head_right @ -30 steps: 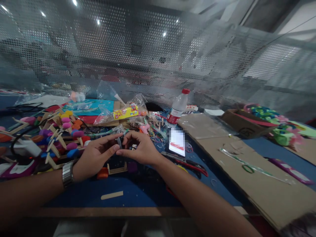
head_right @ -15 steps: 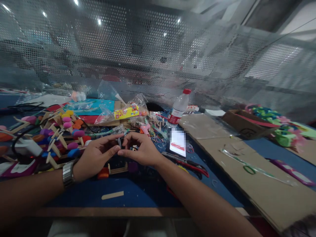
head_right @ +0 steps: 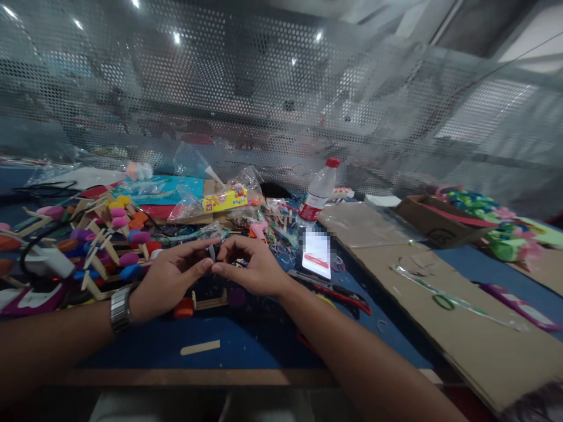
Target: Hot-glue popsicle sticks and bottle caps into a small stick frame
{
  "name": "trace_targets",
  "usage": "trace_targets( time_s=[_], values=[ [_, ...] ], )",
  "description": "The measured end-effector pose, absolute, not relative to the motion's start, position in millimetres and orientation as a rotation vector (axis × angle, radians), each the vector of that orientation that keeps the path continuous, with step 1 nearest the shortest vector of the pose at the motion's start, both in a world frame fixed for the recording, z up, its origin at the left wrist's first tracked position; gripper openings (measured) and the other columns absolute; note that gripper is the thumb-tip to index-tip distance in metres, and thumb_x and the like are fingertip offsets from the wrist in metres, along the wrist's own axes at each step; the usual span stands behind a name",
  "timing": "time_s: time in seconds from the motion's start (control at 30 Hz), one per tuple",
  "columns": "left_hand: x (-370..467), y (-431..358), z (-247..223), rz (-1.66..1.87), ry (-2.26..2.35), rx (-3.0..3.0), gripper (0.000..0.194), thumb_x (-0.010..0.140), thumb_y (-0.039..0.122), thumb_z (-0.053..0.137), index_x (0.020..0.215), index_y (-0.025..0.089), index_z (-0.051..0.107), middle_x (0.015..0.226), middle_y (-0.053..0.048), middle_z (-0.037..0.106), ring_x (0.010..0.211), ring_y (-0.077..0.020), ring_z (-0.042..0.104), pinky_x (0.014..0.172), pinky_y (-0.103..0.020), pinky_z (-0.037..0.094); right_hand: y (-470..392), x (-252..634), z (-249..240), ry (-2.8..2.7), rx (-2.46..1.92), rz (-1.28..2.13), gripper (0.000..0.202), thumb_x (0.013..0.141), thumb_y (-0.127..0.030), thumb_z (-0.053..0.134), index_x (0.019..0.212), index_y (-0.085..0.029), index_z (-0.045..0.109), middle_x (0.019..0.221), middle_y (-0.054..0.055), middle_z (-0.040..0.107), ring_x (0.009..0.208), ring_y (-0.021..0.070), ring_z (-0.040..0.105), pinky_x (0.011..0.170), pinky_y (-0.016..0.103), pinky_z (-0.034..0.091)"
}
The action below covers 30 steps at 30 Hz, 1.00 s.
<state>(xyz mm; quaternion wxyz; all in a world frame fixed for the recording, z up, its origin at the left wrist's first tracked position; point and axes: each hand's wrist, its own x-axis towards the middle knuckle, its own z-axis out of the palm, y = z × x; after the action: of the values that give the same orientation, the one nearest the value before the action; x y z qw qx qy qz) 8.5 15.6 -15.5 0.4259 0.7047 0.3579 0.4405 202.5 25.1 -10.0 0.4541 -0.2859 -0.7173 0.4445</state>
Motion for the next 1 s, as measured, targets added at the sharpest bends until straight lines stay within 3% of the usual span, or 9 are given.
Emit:
trace_targets(
  time_s=[0.27, 0.47, 1.0],
  values=[
    [8.8, 15.0, -14.9, 1.108, 0.904, 1.772, 0.04, 0.09, 0.035, 0.066, 0.125, 0.015, 0.07, 0.095, -0.008, 0.076, 0.083, -0.0203, 0.066, 0.075, -0.031, 0.053, 23.4, 204.4, -10.3, -1.824, -0.694, 1.018, 0.026, 0.085, -0.041, 0.073, 0.083, -0.019, 0.06, 0.075, 0.001, 0.062, 0.066, 0.013, 0.058, 0.064, 0.027, 0.05],
    [9.3, 13.3, -14.1, 1.12, 0.9, 1.786, 0.037, 0.09, 0.031, 0.064, 0.124, 0.015, 0.069, 0.095, -0.008, 0.075, 0.086, -0.0218, 0.067, 0.077, -0.032, 0.054, 19.9, 202.8, -7.2, -1.869, -0.745, 0.94, 0.03, 0.08, -0.043, 0.078, 0.084, -0.019, 0.061, 0.073, 0.001, 0.063, 0.065, 0.0139, 0.059, 0.063, 0.027, 0.051],
    [8.7, 13.5, -15.4, 1.131, 0.909, 1.815, 0.037, 0.091, 0.033, 0.063, 0.123, 0.016, 0.07, 0.1, -0.01, 0.075, 0.086, -0.0222, 0.067, 0.078, -0.034, 0.054, 21.8, 204.4, -8.6, -1.886, -0.731, 0.911, 0.028, 0.086, -0.045, 0.071, 0.082, -0.018, 0.066, 0.073, 0.003, 0.067, 0.065, 0.0144, 0.06, 0.063, 0.028, 0.051]
  ],
)
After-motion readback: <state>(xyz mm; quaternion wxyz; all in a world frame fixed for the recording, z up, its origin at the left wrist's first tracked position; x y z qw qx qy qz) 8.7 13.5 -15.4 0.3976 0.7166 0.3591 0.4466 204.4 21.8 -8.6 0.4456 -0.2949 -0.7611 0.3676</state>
